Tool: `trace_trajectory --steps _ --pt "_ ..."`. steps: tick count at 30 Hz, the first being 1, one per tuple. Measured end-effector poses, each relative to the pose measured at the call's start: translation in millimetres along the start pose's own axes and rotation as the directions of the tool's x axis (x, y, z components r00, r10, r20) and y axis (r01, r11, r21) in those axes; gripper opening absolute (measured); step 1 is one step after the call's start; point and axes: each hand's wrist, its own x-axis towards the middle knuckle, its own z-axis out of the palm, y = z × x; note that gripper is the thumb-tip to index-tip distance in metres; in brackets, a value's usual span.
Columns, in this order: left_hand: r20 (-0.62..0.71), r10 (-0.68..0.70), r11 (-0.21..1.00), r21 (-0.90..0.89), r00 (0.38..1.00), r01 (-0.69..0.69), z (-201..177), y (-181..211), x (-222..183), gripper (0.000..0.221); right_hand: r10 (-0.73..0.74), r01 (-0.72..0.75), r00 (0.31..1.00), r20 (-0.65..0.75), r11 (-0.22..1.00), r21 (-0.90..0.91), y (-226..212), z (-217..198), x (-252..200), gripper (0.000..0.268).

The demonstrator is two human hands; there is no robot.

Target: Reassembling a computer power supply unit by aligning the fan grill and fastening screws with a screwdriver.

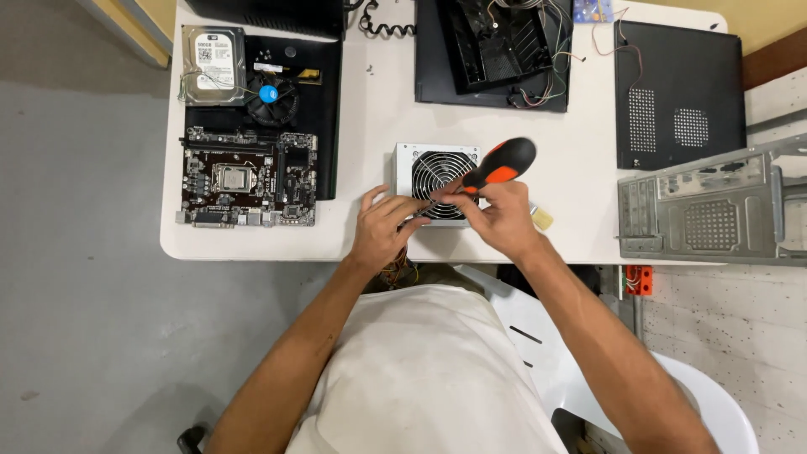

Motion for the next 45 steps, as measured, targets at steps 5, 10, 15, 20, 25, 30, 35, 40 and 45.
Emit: trace_trajectory --steps 5,10,15,20,25,30,35,40,45 --pt "0.096 0.033 0.997 -0.068 0.995 -0.027 11 -15 -7 0.016 -0.080 0.072 0.996 -0.046 0.985 -0.160 8 6 -18 0.005" --pt "0.138 0.080 0.997 0.001 0.987 -0.081 4 -10 0 0.016 -0.101 0.066 0.990 -0.102 0.952 -0.300 -8 11 -7 0.014" --pt "0.188 0.086 0.994 0.044 0.978 -0.096 -9 2 19 0.007 0.271 -0.244 0.962 0.030 0.804 0.542 -22 9 9 0.037" --pt "0.302 0.078 0.990 -0.135 0.950 -0.039 -3 31 59 0.009 0.215 -0.210 0.976 0.040 0.870 0.446 -13 -31 10 0.030" --pt "0.372 0.098 0.953 -0.302 0.923 0.021 35 37 78 0.005 0.193 -0.191 0.981 0.012 0.962 0.196 -19 -57 12 0.023" --pt "0.442 0.081 0.948 -0.311 0.893 0.068 58 27 68 0.012 0.272 -0.252 0.962 -0.035 0.926 0.282 -10 -59 2 0.016" --pt "0.460 0.071 0.948 -0.307 0.885 0.084 58 25 68 0.009 0.243 -0.230 0.969 -0.038 0.949 0.215 -8 -56 -2 0.016" --pt "0.458 0.082 0.946 -0.315 0.885 0.075 57 23 66 0.010 0.230 -0.216 0.973 -0.032 0.948 0.233 -10 -57 -3 0.015" --pt "0.471 0.089 0.943 -0.325 0.878 0.079 63 17 63 0.010 0.243 -0.225 0.968 -0.059 0.950 0.215 -7 -57 -7 0.014"
